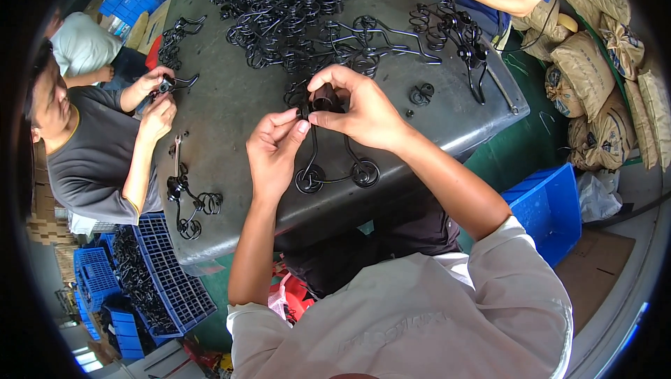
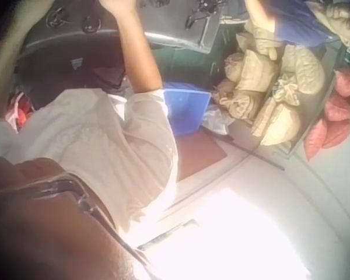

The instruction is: Assembling small black metal wire components and hardware by hand using a wrench in a workshop setting.

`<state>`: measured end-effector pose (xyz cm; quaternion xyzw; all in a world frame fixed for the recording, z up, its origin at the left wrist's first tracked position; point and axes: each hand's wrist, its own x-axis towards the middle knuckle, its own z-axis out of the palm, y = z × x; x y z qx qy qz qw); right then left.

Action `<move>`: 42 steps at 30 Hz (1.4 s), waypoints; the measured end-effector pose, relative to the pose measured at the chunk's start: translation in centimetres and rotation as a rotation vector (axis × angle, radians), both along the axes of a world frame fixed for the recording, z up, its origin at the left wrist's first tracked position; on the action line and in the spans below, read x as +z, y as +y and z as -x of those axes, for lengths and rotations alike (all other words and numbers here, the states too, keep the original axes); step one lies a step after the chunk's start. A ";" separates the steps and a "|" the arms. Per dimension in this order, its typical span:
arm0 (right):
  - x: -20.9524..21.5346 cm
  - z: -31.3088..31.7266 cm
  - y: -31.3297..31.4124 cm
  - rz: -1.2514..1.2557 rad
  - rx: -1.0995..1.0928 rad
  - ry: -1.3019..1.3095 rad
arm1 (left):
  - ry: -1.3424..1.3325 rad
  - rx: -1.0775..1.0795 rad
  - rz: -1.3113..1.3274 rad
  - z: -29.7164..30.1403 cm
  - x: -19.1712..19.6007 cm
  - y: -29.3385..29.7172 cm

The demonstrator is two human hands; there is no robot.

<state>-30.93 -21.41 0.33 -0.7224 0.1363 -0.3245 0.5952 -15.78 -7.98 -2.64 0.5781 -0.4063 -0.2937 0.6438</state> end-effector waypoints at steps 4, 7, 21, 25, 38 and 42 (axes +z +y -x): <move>-0.1 0.0 0.3 0.048 -0.072 0.076 | -0.056 -0.003 -0.012 -0.2 -0.3 0.1; -0.3 0.0 0.6 0.169 -0.136 0.058 | -0.101 -0.012 0.008 0.4 0.1 0.0; 0.1 0.9 0.9 0.245 -0.039 0.008 | -0.359 0.201 -0.112 3.1 2.8 -0.2; 0.3 1.4 1.5 0.211 -0.001 0.056 | -0.427 0.212 -0.135 3.2 3.1 0.1; 0.6 2.1 1.6 0.548 -0.131 0.116 | -0.529 0.279 -0.172 3.9 3.4 1.0; 0.4 1.9 1.4 0.408 -0.072 0.077 | -0.460 0.263 -0.193 4.0 3.6 1.3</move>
